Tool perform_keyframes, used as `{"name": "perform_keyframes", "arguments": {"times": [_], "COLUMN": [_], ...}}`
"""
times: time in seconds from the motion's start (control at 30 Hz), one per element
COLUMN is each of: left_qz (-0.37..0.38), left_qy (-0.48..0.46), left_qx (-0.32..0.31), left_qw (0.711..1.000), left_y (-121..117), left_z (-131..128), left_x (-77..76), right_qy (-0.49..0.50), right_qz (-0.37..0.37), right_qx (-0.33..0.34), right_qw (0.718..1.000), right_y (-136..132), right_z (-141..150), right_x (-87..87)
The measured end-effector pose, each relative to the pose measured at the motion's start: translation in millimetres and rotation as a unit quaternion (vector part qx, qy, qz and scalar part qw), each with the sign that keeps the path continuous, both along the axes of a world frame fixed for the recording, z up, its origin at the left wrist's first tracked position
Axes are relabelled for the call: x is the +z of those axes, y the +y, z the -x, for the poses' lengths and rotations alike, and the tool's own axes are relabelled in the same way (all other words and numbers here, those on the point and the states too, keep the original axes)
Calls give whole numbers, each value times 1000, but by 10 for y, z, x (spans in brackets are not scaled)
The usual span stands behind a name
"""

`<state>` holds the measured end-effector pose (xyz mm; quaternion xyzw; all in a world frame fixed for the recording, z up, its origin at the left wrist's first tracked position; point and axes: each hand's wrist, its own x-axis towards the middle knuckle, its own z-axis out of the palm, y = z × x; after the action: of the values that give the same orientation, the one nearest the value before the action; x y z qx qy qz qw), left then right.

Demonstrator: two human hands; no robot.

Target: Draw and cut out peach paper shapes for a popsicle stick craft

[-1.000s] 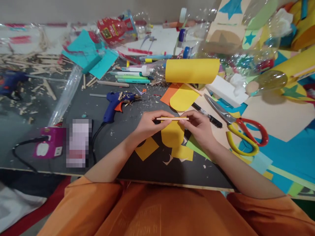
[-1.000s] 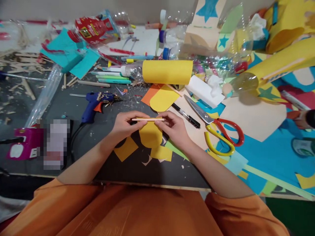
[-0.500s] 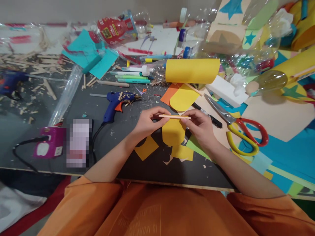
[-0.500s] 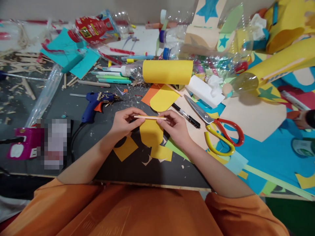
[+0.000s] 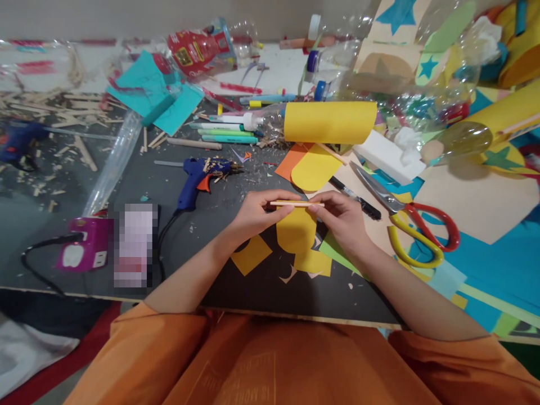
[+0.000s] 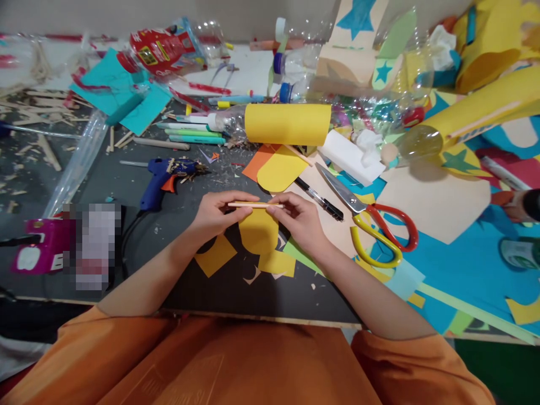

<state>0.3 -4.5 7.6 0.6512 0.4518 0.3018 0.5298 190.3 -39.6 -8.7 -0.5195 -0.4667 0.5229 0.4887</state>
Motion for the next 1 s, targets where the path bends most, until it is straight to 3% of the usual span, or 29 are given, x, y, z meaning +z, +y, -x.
{"name": "perform_keyframes", "arguments": {"times": [0.63, 0.83, 1.0], "left_qz": [-3, -9, 13], "left_qy": [-3, -17, -13], "left_qx": [4, -21, 2], "left_qw": [1000, 1000, 1000], "left_y": [5, 10, 8], "left_z": [-7, 2, -2], "left_x": [14, -23, -13], "right_qy": [-15, 3, -28], "right_qz": [11, 5, 5], "right_qx": [1, 32, 17], "right_qw": [1000, 999, 999], "right_y": [-2, -5, -9], "right_z": [-11, -14, -14], "right_x": [-1, 12, 14]}}
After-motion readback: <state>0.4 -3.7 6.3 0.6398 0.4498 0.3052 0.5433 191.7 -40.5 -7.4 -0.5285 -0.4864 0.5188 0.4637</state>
